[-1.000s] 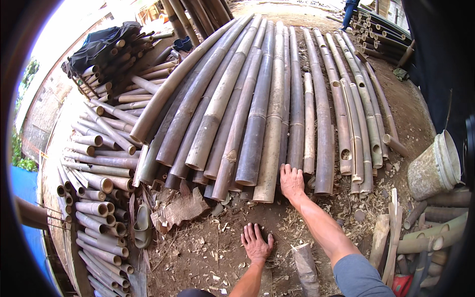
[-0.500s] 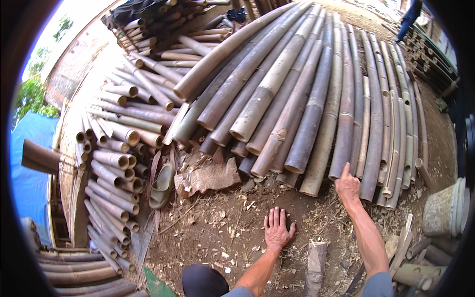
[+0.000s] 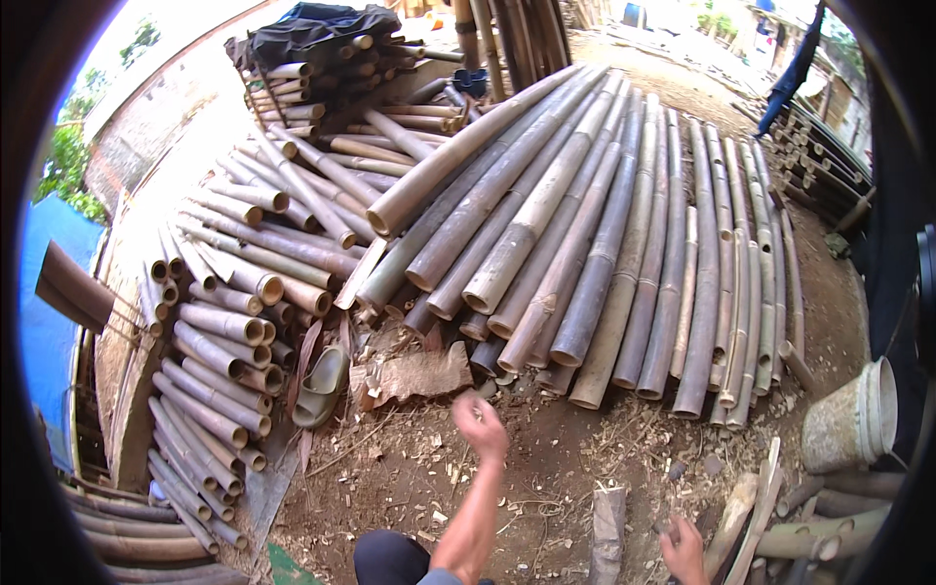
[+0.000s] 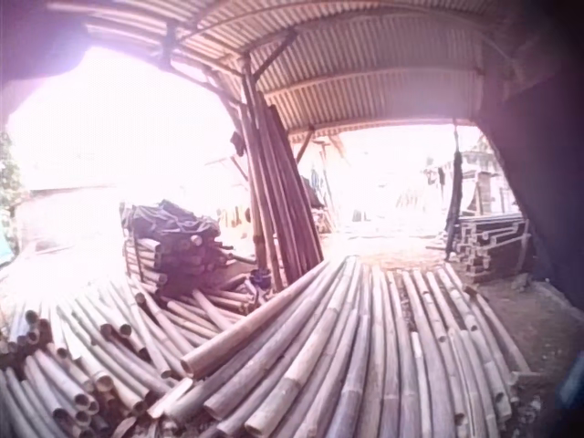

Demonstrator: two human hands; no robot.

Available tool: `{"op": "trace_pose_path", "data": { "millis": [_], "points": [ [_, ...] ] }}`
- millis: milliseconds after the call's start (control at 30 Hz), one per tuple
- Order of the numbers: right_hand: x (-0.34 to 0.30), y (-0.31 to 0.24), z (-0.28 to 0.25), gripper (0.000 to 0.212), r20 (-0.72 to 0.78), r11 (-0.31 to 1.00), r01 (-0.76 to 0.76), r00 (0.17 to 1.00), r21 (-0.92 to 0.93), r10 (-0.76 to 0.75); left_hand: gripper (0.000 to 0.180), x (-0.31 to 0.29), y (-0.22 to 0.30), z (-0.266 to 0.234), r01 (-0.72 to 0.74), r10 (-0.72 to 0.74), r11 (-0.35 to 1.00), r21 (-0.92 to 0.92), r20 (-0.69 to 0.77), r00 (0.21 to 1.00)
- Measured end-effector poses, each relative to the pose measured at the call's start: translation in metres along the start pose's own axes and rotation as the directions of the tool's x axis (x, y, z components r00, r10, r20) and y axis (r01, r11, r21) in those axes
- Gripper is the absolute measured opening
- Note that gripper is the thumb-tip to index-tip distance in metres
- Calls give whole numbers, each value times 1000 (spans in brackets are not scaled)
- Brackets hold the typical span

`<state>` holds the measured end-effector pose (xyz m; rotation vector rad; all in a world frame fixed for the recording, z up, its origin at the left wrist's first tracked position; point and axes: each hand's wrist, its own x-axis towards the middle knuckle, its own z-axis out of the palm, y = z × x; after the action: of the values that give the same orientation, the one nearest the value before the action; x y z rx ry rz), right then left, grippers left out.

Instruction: The person sits on the ground and uses a knife to split a long bamboo pole into thin strips. They repeatedly shave and separate the bamboo, then set the finished strips aside. Later, they pick up a new bamboo pole and begin splitting it as well.

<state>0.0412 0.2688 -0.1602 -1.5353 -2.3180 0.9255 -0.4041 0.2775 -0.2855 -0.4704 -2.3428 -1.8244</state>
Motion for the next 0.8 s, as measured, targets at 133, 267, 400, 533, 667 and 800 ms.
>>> {"op": "trace_pose_path", "data": {
  "millis": [133,267,400,533,667,800],
  "points": [
    [-120,1,-26,73,191,821,-566,799,-80,570,50,179,30,46,269,-308,938,-218,-170,936],
    [-187,15,-6,65,97,736,-670,730,-95,677,66,271,8,70,390,-402,915,100,233,885],
    [-224,21,12,59,77,706,-707,702,-47,708,59,301,-3,51,322,-327,945,59,214,920],
    [-242,25,18,52,27,701,-714,700,-4,713,33,228,73,65,56,-41,995,-88,169,985],
    [-195,28,12,45,-13,841,-528,846,117,533,15,115,174,51,508,-364,711,-487,363,858],
    [-80,-41,-65,62,-21,895,-268,955,358,295,20,-30,280,12,856,-526,256,-450,677,514]
  ]
}}
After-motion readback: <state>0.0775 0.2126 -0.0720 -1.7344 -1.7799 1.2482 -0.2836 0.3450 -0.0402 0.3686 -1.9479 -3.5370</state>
